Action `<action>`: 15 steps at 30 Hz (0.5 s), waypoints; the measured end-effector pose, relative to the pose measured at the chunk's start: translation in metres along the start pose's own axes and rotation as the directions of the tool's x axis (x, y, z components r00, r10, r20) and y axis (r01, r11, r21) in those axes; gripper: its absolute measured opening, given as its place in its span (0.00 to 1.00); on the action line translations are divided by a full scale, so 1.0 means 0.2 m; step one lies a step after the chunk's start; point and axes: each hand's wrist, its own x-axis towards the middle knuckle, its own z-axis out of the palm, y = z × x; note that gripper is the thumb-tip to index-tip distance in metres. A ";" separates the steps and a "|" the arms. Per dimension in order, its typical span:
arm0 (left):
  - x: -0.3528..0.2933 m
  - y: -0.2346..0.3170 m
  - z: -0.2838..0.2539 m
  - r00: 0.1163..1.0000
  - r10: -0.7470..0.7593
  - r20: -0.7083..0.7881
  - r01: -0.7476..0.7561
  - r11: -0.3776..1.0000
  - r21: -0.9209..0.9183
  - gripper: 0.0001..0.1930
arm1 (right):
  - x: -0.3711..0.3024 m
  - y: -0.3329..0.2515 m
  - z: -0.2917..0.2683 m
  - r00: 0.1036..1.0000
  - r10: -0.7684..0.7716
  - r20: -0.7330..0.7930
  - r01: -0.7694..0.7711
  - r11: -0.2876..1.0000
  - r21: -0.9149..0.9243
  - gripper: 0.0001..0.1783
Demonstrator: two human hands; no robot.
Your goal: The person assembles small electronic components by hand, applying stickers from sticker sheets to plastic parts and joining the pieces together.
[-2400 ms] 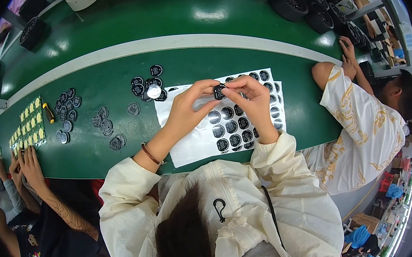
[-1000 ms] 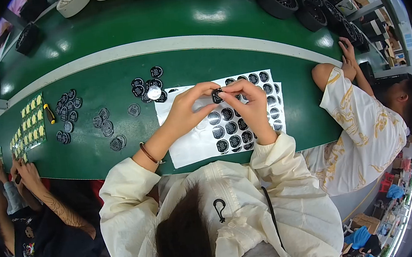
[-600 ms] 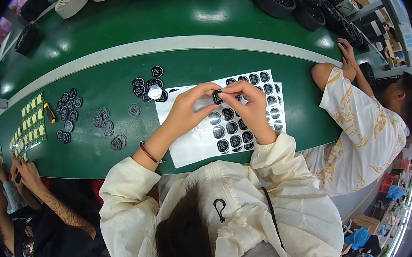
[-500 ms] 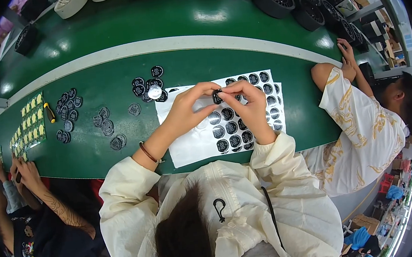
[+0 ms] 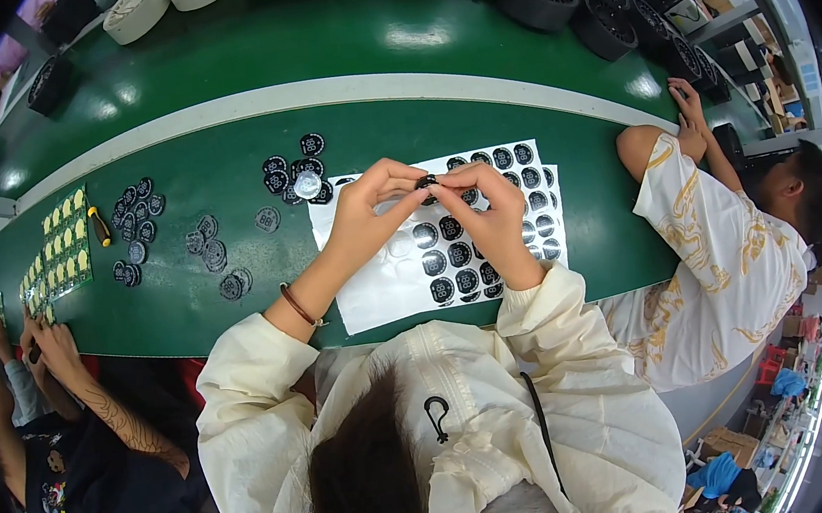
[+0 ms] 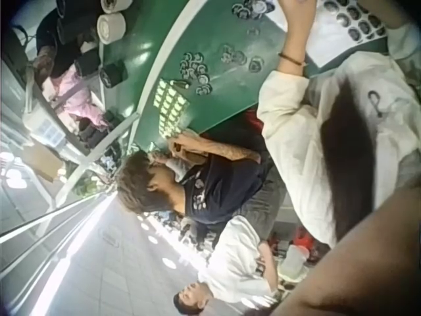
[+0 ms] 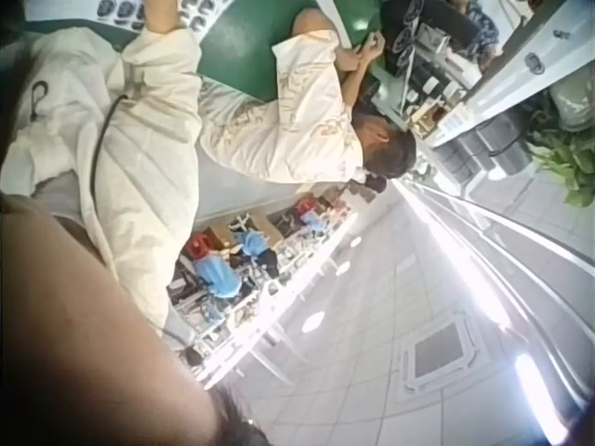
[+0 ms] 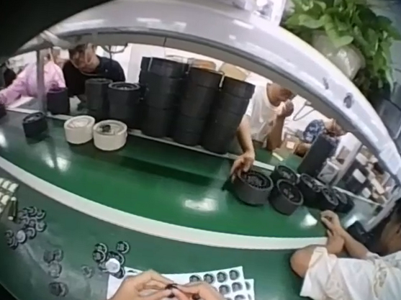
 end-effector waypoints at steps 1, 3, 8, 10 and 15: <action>0.00 0.00 0.00 1.000 0.004 -0.004 -0.004 1.000 0.017 0.09 | 0.00 0.00 0.00 1.000 0.000 0.000 0.000 1.000 0.000 0.07; 0.00 0.00 0.00 1.000 0.007 -0.008 -0.007 0.999 0.035 0.09 | 0.00 0.03 0.01 0.997 -0.076 -0.018 0.075 0.997 -0.031 0.07; 0.01 0.00 0.01 0.999 0.049 -0.001 -0.048 0.991 0.128 0.07 | 0.01 0.03 0.00 0.994 -0.105 -0.009 0.104 0.991 -0.079 0.07; 0.00 0.00 0.01 0.998 0.066 -0.004 -0.065 0.986 0.151 0.07 | 0.01 0.02 0.00 0.995 -0.095 -0.009 0.094 0.991 -0.096 0.08; 0.00 0.02 0.02 0.992 0.124 -0.013 -0.117 0.966 0.232 0.07 | 0.03 0.00 -0.02 0.999 0.009 -0.038 -0.017 0.973 -0.232 0.10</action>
